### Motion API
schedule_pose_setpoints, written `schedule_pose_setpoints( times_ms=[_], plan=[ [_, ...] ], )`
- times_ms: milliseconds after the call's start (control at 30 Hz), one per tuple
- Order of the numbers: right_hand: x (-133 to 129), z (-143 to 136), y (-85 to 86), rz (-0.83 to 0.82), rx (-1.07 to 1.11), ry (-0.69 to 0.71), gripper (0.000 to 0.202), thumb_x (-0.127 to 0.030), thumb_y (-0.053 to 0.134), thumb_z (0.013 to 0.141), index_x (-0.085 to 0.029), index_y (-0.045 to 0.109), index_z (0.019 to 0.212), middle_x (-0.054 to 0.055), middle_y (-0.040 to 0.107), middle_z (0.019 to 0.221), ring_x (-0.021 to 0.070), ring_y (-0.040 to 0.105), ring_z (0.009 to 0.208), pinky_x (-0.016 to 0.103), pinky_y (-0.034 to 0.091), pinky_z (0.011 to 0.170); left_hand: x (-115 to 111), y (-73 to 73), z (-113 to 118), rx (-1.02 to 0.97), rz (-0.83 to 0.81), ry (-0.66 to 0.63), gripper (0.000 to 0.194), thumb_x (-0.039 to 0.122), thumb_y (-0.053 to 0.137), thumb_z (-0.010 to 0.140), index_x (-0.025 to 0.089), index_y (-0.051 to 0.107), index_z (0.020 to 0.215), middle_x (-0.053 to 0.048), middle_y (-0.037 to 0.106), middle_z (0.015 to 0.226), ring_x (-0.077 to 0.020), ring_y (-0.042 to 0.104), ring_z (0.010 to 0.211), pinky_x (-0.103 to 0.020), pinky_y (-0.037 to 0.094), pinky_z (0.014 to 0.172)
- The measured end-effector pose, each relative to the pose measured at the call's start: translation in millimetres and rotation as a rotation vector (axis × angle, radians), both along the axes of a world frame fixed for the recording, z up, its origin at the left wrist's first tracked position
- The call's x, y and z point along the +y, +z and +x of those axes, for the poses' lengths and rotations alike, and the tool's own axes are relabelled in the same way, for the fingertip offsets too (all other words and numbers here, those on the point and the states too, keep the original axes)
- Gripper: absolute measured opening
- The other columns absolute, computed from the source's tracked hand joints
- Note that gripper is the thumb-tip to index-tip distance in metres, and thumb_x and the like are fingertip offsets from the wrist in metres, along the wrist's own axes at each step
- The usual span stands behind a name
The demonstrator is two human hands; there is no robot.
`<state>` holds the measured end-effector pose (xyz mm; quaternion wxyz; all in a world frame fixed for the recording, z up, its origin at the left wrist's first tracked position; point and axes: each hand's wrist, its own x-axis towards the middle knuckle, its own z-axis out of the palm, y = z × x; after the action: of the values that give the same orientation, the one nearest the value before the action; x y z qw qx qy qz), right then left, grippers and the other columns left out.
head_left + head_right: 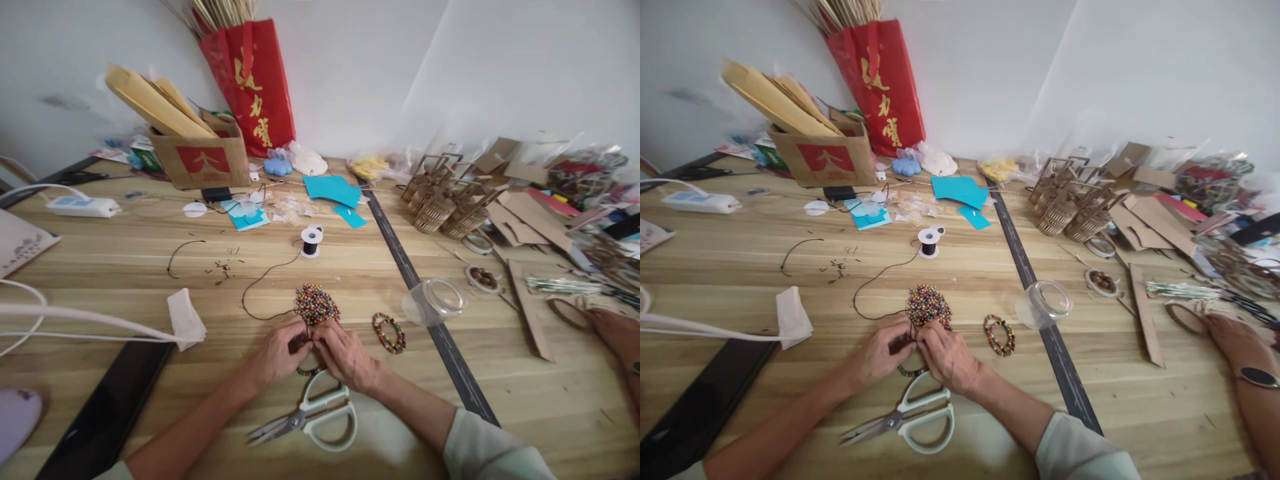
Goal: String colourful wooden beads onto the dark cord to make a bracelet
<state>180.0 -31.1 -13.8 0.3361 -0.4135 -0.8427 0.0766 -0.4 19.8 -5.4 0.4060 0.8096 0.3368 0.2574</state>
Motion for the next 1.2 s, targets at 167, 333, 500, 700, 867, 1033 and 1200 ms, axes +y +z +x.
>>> schedule_pose_setpoints(
  times_ms=[167, 333, 500, 700, 867, 1033, 1200],
  plan=[
    [-1, -2, -2.6, -0.072, 0.053, -0.01, 0.014, -0.019, 0.033, 0.102, -0.02, 0.047, 0.098, 0.007, 0.059, 0.086, 0.0169, 0.058, 0.078, 0.023, 0.046, 0.058, 1, -1.5, 0, 0.027, -0.047, 0.046, 0.012, 0.015, 0.053, 0.078, 0.018, 0.053, 0.066, 0.0, 0.052, 0.066, -0.0152, 0.049, 0.065, -0.025, 0.039, 0.062],
    [0, -1, -2.6, -0.089, 0.07, -0.01, 0.014, -0.018, 0.035, 0.101, -0.02, 0.049, 0.097, 0.006, 0.059, 0.086, 0.0164, 0.058, 0.077, 0.023, 0.047, 0.06, 7, -1.6, -1, -0.071, -0.197, 0.031, 0.013, 0.019, 0.057, 0.078, 0.015, 0.059, 0.066, -0.002, 0.058, 0.07, -0.0158, 0.053, 0.069, -0.026, 0.041, 0.066],
    [0, -1, -1.5, -0.043, 0.038, -0.032, 0.016, -0.02, 0.034, 0.102, -0.019, 0.049, 0.096, 0.006, 0.059, 0.085, 0.0157, 0.059, 0.074, 0.022, 0.045, 0.055, 13, -0.1, -3, -0.144, -0.337, -0.007, 0.015, 0.024, 0.062, 0.077, 0.013, 0.065, 0.067, -0.004, 0.061, 0.072, -0.017, 0.056, 0.072, -0.027, 0.042, 0.068],
    [0, -2, 1.1, 0.041, 0.007, -0.038, 0.016, -0.02, 0.034, 0.102, -0.019, 0.049, 0.097, 0.006, 0.061, 0.083, 0.0149, 0.059, 0.071, 0.022, 0.045, 0.055, 16, -2.8, -4, -0.177, -0.378, -0.023, 0.021, 0.029, 0.063, 0.077, 0.012, 0.066, 0.066, -0.004, 0.061, 0.072, -0.0175, 0.055, 0.071, -0.028, 0.042, 0.067],
    [0, -1, 2.4, 0.065, -0.018, -0.031, 0.016, -0.02, 0.035, 0.102, -0.019, 0.05, 0.097, 0.006, 0.062, 0.083, 0.0148, 0.061, 0.07, 0.022, 0.046, 0.055, 15, -1.7, -4, -0.203, -0.399, -0.019, 0.025, 0.033, 0.066, 0.077, 0.012, 0.064, 0.064, -0.003, 0.06, 0.068, -0.0151, 0.053, 0.068, -0.025, 0.041, 0.063],
    [0, 0, 1.9, 0.088, -0.036, 0.006, 0.013, -0.017, 0.039, 0.101, -0.018, 0.051, 0.101, 0.007, 0.065, 0.085, 0.0153, 0.064, 0.071, 0.022, 0.049, 0.057, 15, -1.3, -3, -0.209, -0.443, -0.014, 0.031, 0.039, 0.068, 0.076, 0.012, 0.063, 0.063, -0.002, 0.059, 0.065, -0.0136, 0.05, 0.064, -0.024, 0.039, 0.061],
    [0, 1, 1.6, 0.083, -0.058, 0.037, 0.016, -0.015, 0.039, 0.1, -0.017, 0.053, 0.108, 0.009, 0.066, 0.087, 0.0162, 0.066, 0.077, 0.022, 0.053, 0.063, 15, 2.3, -4, -0.219, -0.496, -0.015, 0.035, 0.044, 0.07, 0.073, 0.012, 0.06, 0.06, 0.001, 0.054, 0.06, -0.0116, 0.046, 0.059, -0.023, 0.036, 0.057]
  ],
)
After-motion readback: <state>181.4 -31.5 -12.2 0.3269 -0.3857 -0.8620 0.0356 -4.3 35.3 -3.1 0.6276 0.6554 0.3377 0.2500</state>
